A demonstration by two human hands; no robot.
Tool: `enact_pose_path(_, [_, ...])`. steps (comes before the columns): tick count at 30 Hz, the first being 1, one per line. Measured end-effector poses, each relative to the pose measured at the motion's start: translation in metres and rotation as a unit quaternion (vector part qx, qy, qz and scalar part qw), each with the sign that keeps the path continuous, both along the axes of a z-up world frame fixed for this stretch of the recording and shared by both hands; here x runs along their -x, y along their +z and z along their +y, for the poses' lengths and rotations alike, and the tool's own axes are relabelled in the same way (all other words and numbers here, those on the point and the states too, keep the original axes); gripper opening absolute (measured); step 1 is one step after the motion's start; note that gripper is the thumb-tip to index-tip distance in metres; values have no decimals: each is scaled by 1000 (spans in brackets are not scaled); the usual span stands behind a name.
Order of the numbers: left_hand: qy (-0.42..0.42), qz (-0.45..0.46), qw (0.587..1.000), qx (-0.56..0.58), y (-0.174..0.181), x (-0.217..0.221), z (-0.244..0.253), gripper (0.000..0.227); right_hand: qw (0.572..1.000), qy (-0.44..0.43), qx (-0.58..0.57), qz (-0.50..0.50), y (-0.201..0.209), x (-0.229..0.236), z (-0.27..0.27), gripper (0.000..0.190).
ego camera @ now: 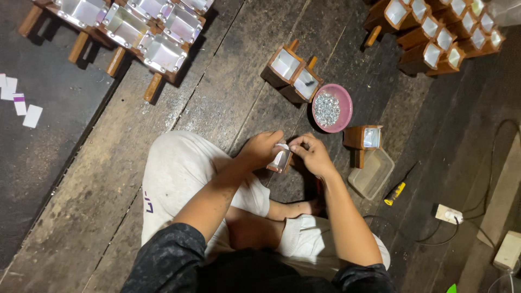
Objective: The person sits on the wooden floor and assembles small wooden boxes. They insert metal components into the wood, use a power drill to make holes, and tap small nails into place with a hammer.
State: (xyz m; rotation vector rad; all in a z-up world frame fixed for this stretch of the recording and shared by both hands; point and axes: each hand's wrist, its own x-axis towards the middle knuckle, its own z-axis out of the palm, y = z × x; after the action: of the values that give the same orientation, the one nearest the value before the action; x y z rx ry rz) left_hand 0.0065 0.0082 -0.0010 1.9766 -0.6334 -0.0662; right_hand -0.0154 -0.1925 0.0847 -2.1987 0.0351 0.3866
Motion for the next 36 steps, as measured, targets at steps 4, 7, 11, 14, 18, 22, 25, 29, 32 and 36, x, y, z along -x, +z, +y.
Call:
enact_pose_path(4, [-21,57,998,-4,7,0,5,26,984,-108,-107,98,-12,8,8,11])
enact_pose_path(7, [-25,76,997,-11,8,-1,4,26,966,-158,-150,142,-23,6,7,10])
enact_pose_path(11, [-20,82,996,-22,5,0,2,27,957,-183,-166,150,-29,7,7,11])
enact_pose_path(14, [-29,68,997,6,-6,-1,0,31,963,-177,-158,128,-46,6,3,13])
enact_pose_path(18, [-36,69,997,23,-5,-2,0,35,963,-189,-171,93,-56,5,-5,36])
enact_pose_path(22, [-42,78,996,-12,-4,-1,-1,25,955,-231,-167,79,-54,12,-2,31])
enact_pose_path(25, [-49,98,994,-14,-4,-1,0,23,937,-304,-154,81,-26,29,-4,26])
enact_pose_path(29, [-59,119,991,-1,3,-3,3,21,954,-242,174,15,-14,84,-47,23])
enact_pose_path(32, [-66,121,990,11,10,-2,9,21,935,-193,257,151,-27,116,-61,57])
enact_pose_path(36, [-70,95,993,23,-3,-4,3,20,910,-212,278,222,-45,110,-78,53])
